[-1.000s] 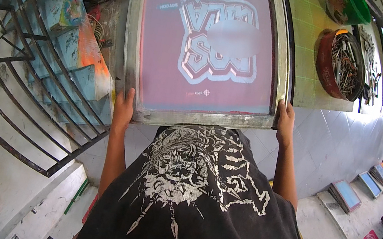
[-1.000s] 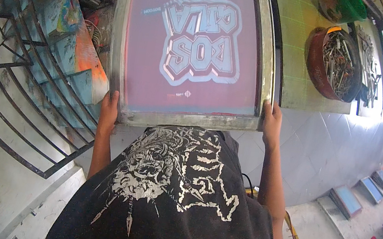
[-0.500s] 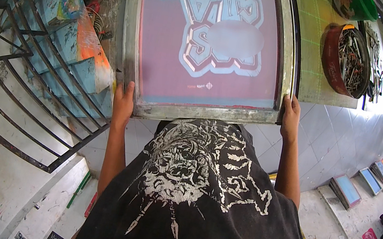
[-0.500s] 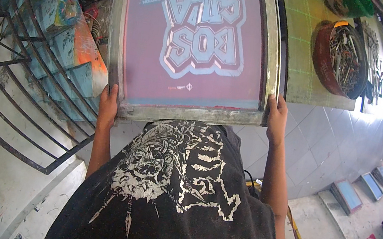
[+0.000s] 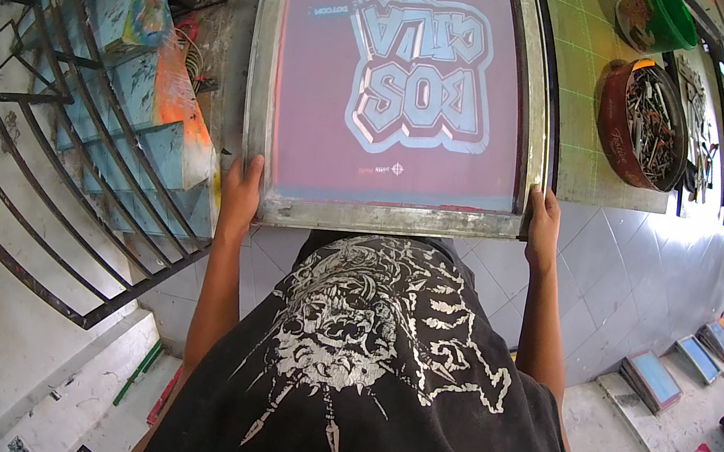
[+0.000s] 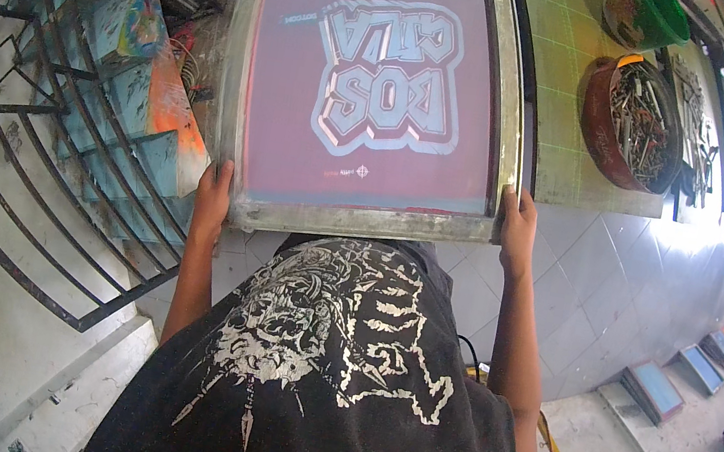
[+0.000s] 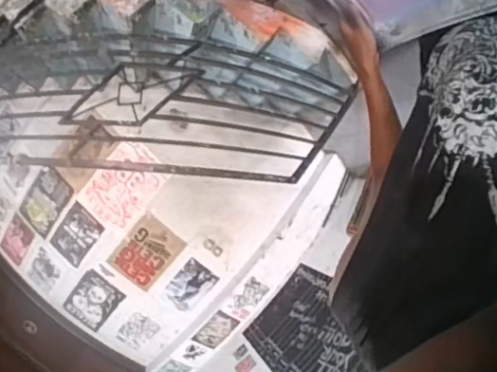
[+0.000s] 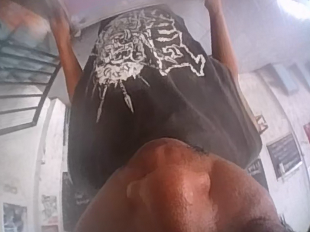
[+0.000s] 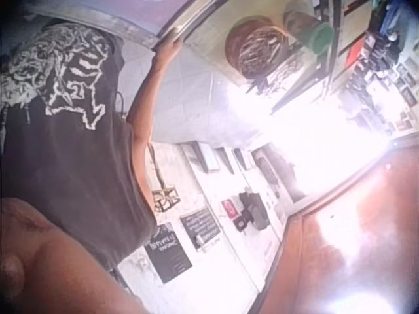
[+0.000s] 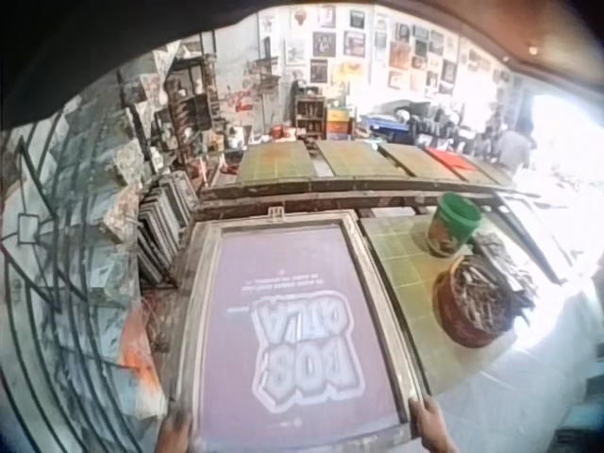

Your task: The person prepares a screen printing frame by first adjusting a bracket with a wrench, then removing the frame from a rack and applying tape to the edges of the mesh by hand.

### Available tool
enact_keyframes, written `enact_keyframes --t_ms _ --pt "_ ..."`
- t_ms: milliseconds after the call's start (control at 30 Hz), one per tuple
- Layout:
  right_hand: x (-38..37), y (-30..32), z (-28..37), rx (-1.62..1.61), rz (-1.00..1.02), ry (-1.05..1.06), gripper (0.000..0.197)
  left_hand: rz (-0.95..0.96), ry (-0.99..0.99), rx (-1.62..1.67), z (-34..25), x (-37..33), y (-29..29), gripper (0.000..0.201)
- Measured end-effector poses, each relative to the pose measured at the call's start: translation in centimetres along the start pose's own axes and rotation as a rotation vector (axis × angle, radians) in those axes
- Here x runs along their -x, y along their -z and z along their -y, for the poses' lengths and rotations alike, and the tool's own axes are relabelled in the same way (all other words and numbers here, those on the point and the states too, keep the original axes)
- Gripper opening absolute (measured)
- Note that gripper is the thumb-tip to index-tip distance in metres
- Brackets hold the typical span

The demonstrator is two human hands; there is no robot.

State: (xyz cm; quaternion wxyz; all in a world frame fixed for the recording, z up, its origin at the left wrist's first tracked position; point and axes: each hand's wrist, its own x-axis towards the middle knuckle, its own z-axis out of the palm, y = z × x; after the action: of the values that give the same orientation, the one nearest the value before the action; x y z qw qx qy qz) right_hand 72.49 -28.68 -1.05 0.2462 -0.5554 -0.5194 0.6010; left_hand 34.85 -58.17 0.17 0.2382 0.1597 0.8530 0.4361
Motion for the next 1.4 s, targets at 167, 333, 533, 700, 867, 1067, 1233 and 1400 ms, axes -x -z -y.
enact_keyframes --t_ms 167,333,533,700,867,1067,1233,1400 --pt "-0.2 0.3 -0.4 -0.011 0.022 0.044 0.028 0.007 -0.001 -0.053 0.6 -0.5 0.2 0.048" --pt "-0.2 0.3 -0.4 -0.008 0.006 0.095 0.028 0.023 0.042 -0.070 -1.1 0.1 0.8 0.048" --pt "0.6 0.3 1.4 -0.011 0.000 0.096 0.032 0.021 0.013 0.041 -2.2 0.3 1.6 0.050" --pt "0.9 0.6 1.7 0.056 -0.012 0.113 0.034 0.044 0.006 0.011 -1.9 0.4 2.5 0.049" --pt "2.1 1.1 1.5 -0.023 0.032 0.095 0.035 0.009 -0.019 -0.009 -4.4 2.3 3.8 0.047" --pt "3.8 1.1 2.7 -0.096 0.025 0.129 0.035 -0.026 -0.101 -0.032 -6.4 4.6 5.7 0.044" --pt "5.2 1.2 4.1 -0.093 0.026 0.225 0.034 -0.048 -0.188 0.015 -6.9 5.8 7.2 0.043" --pt "7.7 1.4 5.8 -0.116 -0.025 0.319 0.032 -0.081 -0.303 0.078 -8.1 5.8 8.0 0.043"
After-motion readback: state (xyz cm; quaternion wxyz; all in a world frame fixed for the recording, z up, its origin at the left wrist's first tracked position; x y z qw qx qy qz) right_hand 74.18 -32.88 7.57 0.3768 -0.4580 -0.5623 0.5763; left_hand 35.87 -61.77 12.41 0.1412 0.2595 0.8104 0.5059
